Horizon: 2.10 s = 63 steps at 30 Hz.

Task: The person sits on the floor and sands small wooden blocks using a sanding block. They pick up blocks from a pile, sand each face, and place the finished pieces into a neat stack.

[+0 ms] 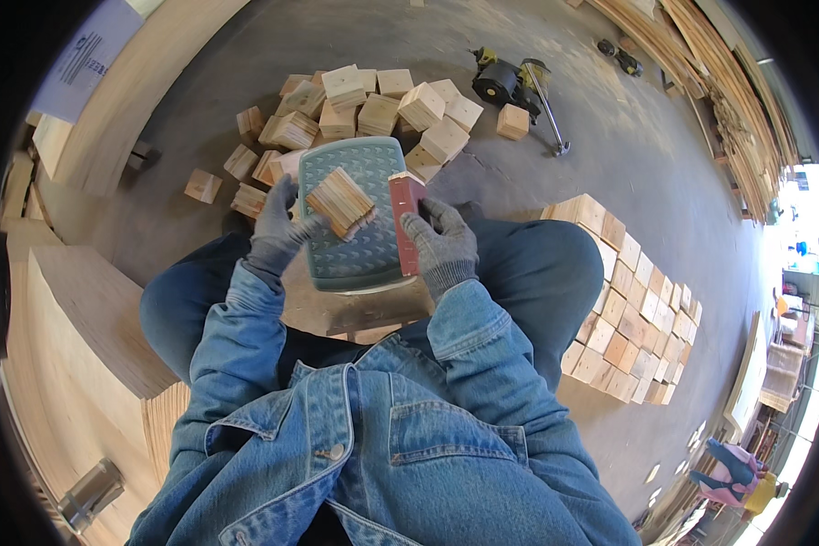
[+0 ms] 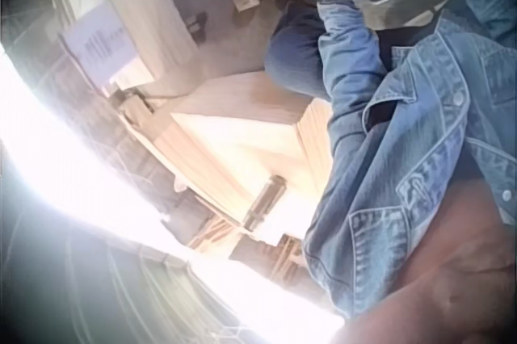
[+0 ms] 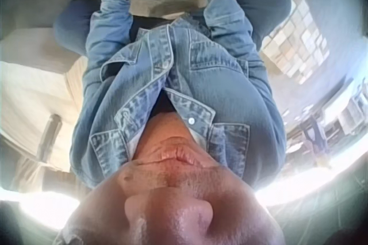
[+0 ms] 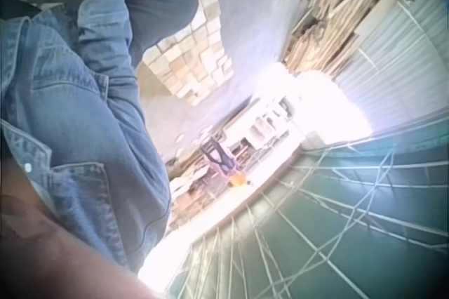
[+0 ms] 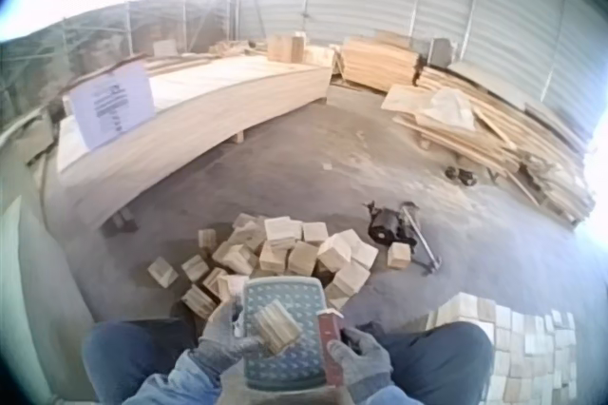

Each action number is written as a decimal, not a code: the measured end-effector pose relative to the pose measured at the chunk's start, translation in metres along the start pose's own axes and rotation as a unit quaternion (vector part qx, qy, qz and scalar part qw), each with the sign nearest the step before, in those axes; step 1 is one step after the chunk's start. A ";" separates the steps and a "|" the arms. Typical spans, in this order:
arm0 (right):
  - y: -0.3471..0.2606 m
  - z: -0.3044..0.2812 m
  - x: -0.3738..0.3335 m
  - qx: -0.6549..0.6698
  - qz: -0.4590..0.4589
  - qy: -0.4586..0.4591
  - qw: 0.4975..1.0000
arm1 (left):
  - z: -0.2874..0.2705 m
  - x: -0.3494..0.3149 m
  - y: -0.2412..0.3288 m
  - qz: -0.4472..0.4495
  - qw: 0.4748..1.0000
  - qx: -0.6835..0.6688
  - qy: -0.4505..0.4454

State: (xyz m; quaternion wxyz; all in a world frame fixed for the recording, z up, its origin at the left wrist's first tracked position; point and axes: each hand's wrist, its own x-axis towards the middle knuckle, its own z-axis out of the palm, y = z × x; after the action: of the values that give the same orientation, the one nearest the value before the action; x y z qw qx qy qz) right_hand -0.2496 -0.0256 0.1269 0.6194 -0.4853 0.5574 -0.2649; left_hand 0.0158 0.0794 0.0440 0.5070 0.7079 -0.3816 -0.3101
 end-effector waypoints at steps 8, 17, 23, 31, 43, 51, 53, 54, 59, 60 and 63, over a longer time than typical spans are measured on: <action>0.018 0.001 -0.001 -0.201 -0.135 -0.016 0.970 | 0.030 -0.021 0.041 -0.016 0.998 0.040 -0.041; 0.015 -0.002 -0.018 -0.387 -0.368 -0.039 0.844 | 0.051 0.003 -0.029 0.009 0.996 0.076 -0.049; 0.004 0.015 -0.033 -0.499 -0.402 -0.071 0.764 | 0.067 0.002 -0.041 0.047 0.996 -0.071 -0.014; 0.014 0.040 -0.031 -0.591 -0.426 -0.078 0.681 | 0.074 0.004 -0.035 0.058 0.995 -0.076 -0.004; -0.034 0.146 0.057 -0.645 -0.362 -0.037 0.672 | 0.081 0.009 -0.046 0.080 0.994 -0.075 0.011; -0.011 0.076 -0.026 -0.667 -0.375 -0.064 0.641 | 0.064 -0.004 -0.024 0.069 0.989 0.121 0.044; 0.006 0.054 -0.039 -0.656 -0.406 -0.058 0.633 | 0.064 -0.004 -0.025 0.062 0.989 0.126 0.048; 0.008 0.049 -0.043 -0.659 -0.401 -0.057 0.634 | 0.066 -0.003 -0.028 0.064 0.989 0.118 0.056; 0.008 0.048 -0.044 -0.651 -0.403 -0.045 0.641 | 0.072 0.001 -0.029 0.061 0.991 0.105 0.055; 0.008 0.054 -0.041 -0.640 -0.409 -0.045 0.649 | 0.070 0.001 -0.032 0.060 0.993 0.098 0.040; -0.006 0.089 -0.013 -0.614 -0.419 -0.036 0.667 | 0.067 -0.006 -0.032 0.071 0.988 0.115 0.067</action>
State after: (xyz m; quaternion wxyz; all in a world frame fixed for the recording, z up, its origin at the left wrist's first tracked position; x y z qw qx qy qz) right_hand -0.1674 0.0104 0.1302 0.0242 -0.9476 0.3091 -0.0767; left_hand -0.0353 0.0584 -0.0055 0.4672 0.7521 -0.4290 -0.1788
